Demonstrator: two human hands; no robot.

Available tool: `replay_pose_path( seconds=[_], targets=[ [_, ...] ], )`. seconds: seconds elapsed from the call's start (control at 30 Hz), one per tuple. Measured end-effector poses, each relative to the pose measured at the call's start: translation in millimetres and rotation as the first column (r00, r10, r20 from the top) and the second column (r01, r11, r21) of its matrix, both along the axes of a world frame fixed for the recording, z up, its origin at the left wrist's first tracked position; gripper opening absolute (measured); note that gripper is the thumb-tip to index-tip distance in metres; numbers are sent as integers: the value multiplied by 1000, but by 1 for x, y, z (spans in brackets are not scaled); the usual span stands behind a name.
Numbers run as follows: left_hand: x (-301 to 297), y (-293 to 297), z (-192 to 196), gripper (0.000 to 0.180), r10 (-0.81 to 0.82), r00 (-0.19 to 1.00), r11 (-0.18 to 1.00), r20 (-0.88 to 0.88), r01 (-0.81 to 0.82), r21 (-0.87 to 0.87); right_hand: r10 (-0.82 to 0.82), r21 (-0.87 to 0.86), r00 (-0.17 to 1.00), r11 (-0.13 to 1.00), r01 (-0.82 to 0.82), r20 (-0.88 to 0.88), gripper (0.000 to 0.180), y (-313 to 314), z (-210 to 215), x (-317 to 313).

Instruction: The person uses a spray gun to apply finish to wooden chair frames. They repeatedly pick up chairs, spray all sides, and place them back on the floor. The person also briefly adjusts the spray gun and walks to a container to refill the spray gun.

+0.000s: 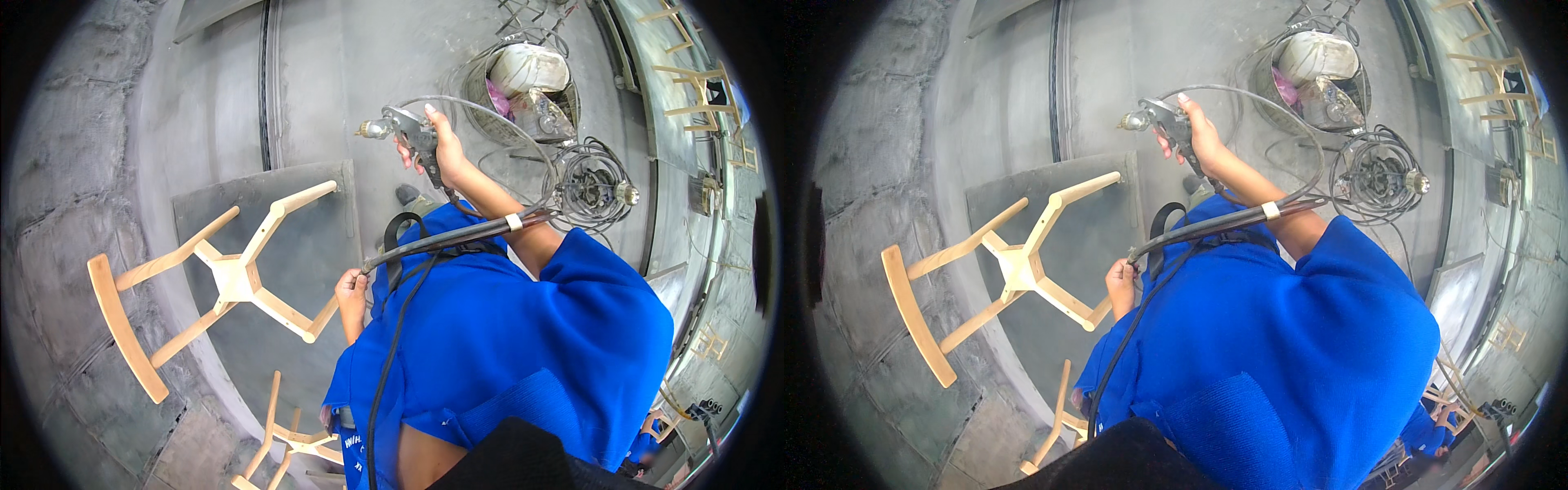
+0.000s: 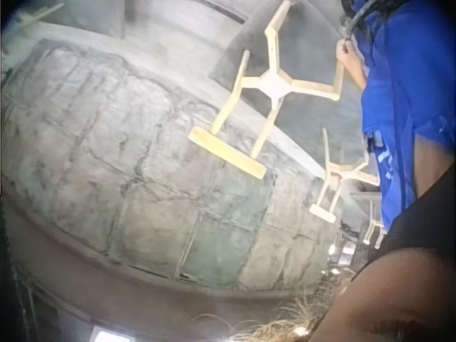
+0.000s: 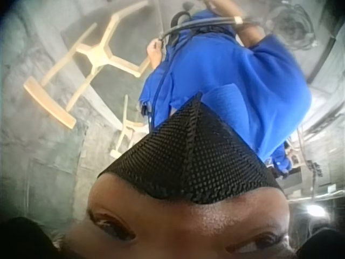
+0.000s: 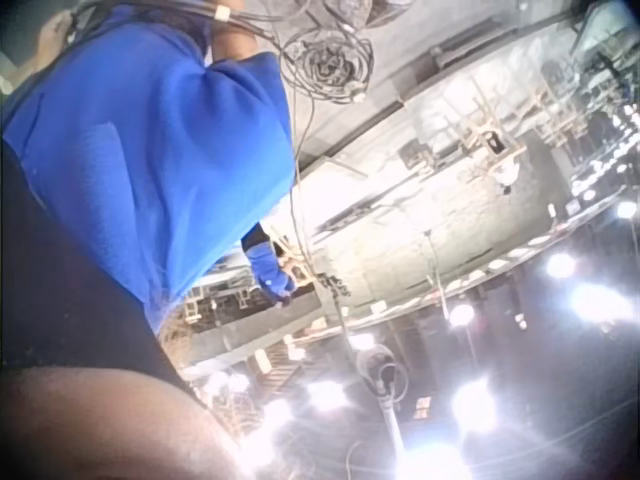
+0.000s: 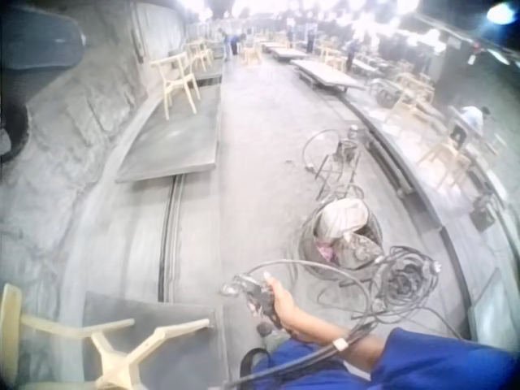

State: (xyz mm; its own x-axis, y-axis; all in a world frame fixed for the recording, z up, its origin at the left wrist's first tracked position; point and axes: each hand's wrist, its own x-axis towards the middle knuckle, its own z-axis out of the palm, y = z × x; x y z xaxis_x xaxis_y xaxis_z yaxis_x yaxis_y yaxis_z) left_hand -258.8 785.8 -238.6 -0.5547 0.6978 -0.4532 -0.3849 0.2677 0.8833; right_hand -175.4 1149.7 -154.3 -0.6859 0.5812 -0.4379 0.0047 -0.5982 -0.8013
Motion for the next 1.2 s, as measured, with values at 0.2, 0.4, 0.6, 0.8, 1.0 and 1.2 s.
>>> replay_pose_path(
  seconds=[0.2,0.4,0.6,0.8,1.0,1.2],
  targets=[
    [9,3,3,34,33,999,999,10,-33,-4,42,36,999,998,-42,5,83,7,-10,-3],
    [9,-1,5,32,50,998,998,28,-50,-31,60,-27,993,998,-58,99,83,11,-12,-4],
    [18,0,2,32,72,997,997,1,-72,-43,16,-6,997,1000,-16,80,85,5,-19,-6],
    [13,-1,3,29,51,999,998,11,-51,-33,115,-79,988,989,-123,-104,91,13,-22,-6],
    [11,4,3,23,38,998,995,44,-34,-89,24,-14,998,1000,-25,-60,98,13,-20,-5],
    [2,14,3,27,10,1000,996,25,-8,-93,-1,-39,999,999,-1,-43,102,21,-20,-5]
  ],
)
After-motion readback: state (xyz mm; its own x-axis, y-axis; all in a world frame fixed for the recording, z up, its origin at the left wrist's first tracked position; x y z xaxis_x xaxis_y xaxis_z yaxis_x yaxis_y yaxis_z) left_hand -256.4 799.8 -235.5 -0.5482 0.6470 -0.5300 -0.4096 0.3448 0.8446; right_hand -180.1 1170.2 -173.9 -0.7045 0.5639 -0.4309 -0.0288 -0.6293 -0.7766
